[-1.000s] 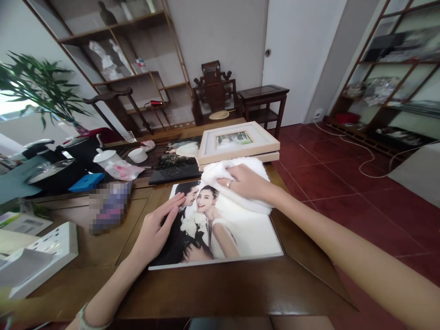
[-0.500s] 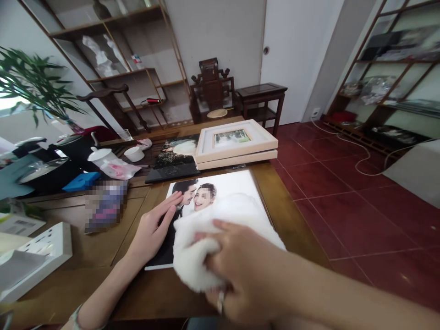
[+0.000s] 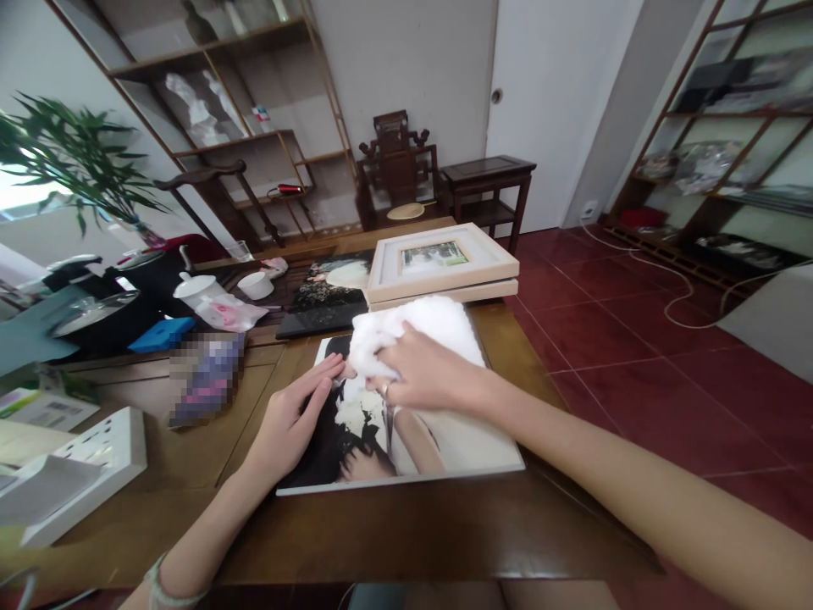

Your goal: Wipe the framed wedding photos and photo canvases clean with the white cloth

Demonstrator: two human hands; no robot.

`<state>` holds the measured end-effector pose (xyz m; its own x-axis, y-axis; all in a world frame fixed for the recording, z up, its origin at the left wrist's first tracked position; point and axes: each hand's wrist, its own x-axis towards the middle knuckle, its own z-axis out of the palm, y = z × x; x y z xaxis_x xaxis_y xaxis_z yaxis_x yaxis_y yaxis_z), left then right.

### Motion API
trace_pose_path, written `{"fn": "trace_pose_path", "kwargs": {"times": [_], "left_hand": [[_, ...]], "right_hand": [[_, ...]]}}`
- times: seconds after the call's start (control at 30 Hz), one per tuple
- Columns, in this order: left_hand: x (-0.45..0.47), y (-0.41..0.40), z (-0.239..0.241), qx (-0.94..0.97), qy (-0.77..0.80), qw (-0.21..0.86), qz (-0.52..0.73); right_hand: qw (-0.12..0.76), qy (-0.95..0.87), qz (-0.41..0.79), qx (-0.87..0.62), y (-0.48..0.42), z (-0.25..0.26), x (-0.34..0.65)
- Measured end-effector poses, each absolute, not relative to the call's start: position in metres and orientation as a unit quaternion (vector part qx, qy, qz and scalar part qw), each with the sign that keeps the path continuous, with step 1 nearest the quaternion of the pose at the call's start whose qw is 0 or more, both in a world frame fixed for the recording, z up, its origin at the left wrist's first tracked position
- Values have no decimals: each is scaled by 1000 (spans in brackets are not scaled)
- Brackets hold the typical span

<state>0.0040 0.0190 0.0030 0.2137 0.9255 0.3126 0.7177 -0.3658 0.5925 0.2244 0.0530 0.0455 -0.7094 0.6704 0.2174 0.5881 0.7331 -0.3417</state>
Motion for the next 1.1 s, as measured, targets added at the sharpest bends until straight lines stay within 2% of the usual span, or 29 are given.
{"fn": "trace_pose_path", "kwargs": {"times": [0.17, 0.33, 0.43, 0.53, 0.73, 0.9, 1.03, 1.1], "left_hand": [[4, 19, 2, 763, 542, 162, 315], [5, 19, 2, 762, 541, 167, 315], [5, 19, 2, 763, 539, 166, 316], [4, 19, 1, 764, 536, 164, 319], [3, 18, 0, 759, 538, 163, 328], [3, 17, 0, 754, 534, 143, 356], [1, 17, 0, 754, 526, 143, 368], [1, 16, 0, 754, 524, 148, 367]], "right_hand": [[99, -948, 164, -253, -22, 40, 219], [125, -946, 208, -215, -50, 29, 222], [121, -916, 233, -302, -27, 40, 229], [119, -883, 199, -407, 14, 51, 234], [172, -855, 160, -462, 66, 44, 227], [170, -909, 121, -361, 31, 37, 207], [141, -954, 158, -213, -11, 42, 200], [124, -951, 200, -199, -24, 48, 206]]}}
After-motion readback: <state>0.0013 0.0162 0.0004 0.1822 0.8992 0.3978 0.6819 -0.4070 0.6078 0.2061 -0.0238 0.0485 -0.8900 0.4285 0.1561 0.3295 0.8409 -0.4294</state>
